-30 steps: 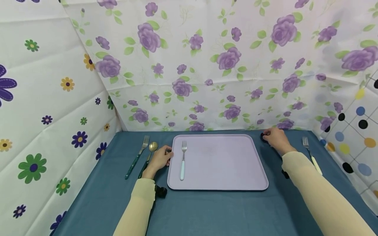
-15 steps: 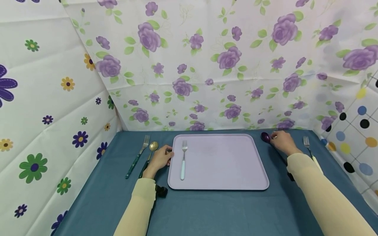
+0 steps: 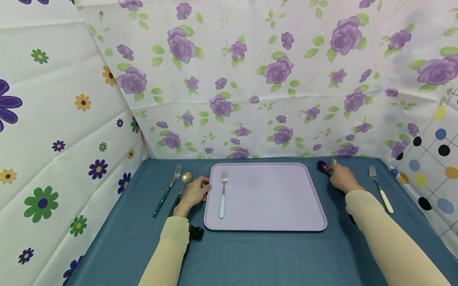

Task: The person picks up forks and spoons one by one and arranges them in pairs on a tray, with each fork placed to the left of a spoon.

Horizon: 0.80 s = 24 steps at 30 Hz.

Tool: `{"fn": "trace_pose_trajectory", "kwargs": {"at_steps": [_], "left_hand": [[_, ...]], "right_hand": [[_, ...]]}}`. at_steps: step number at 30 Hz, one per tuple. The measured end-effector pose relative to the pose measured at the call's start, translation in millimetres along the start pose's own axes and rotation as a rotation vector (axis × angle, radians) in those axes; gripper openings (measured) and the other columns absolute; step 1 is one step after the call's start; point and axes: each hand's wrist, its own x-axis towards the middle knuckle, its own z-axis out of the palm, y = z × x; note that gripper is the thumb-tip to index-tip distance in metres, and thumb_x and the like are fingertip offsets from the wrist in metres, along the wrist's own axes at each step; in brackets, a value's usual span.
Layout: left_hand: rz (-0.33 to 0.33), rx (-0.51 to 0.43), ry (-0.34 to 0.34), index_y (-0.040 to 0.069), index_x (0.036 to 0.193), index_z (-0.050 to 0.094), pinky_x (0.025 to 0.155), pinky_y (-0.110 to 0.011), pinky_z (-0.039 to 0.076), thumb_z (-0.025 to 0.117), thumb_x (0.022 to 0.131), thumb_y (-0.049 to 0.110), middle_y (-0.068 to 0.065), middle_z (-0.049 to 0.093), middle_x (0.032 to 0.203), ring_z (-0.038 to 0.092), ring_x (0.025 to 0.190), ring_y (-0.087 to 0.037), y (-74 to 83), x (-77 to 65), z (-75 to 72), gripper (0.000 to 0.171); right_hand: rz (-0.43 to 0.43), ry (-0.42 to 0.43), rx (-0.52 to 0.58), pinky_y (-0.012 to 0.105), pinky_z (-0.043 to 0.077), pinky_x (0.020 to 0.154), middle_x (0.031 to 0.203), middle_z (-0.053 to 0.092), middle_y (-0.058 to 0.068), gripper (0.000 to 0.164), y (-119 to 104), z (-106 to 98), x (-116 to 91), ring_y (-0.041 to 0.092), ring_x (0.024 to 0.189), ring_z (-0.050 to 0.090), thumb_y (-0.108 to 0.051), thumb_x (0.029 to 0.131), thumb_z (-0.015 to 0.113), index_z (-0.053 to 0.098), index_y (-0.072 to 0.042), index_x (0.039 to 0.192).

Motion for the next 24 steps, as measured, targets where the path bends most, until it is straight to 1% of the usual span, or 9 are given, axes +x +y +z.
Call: {"fn": "trace_pose_trajectory", "kwargs": {"at_steps": [4,13,19,24], "left_hand": [[0.007,-0.002,0.001,0.002,0.129,0.056,0.054,-0.03,0.052,0.056,0.101,0.018,-0.008,0.059,0.08,0.058,0.057,-0.017,0.8,-0.6,0.0,0.033],[-0.007,-0.005,-0.005,0.003,0.13,0.055,0.054,-0.03,0.052,0.055,0.102,0.02,-0.008,0.059,0.079,0.058,0.058,-0.018,1.4,-1.0,-1.2,0.033],[0.004,0.001,-0.005,0.003,0.129,0.055,0.054,-0.031,0.051,0.055,0.102,0.019,-0.009,0.059,0.078,0.058,0.057,-0.018,-0.1,-0.3,-1.5,0.032],[0.006,0.005,-0.002,0.003,0.129,0.056,0.053,-0.031,0.051,0.055,0.101,0.019,-0.008,0.059,0.077,0.058,0.057,-0.018,-0.6,-0.6,-0.9,0.032]], "right_hand": [[0.003,-0.006,-0.017,0.064,0.044,0.082,0.13,0.043,0.045,0.038,-2.1,3.6,-0.9,0.061,0.111,0.047,0.005,0.087,0.047,0.06,0.008,0.123],[0.018,0.049,-0.049,0.069,0.042,0.082,0.123,0.049,0.044,0.037,-6.4,9.0,-4.4,0.062,0.106,0.049,0.002,0.087,0.051,0.062,0.008,0.122],[0.033,0.077,-0.054,0.068,0.043,0.08,0.12,0.052,0.043,0.035,-9.9,11.7,-5.8,0.061,0.103,0.051,0.0,0.087,0.054,0.062,0.007,0.121],[0.019,0.103,-0.058,0.067,0.044,0.078,0.116,0.054,0.043,0.035,-7.7,14.0,-5.7,0.061,0.099,0.054,0.0,0.086,0.055,0.063,0.008,0.12]]}}
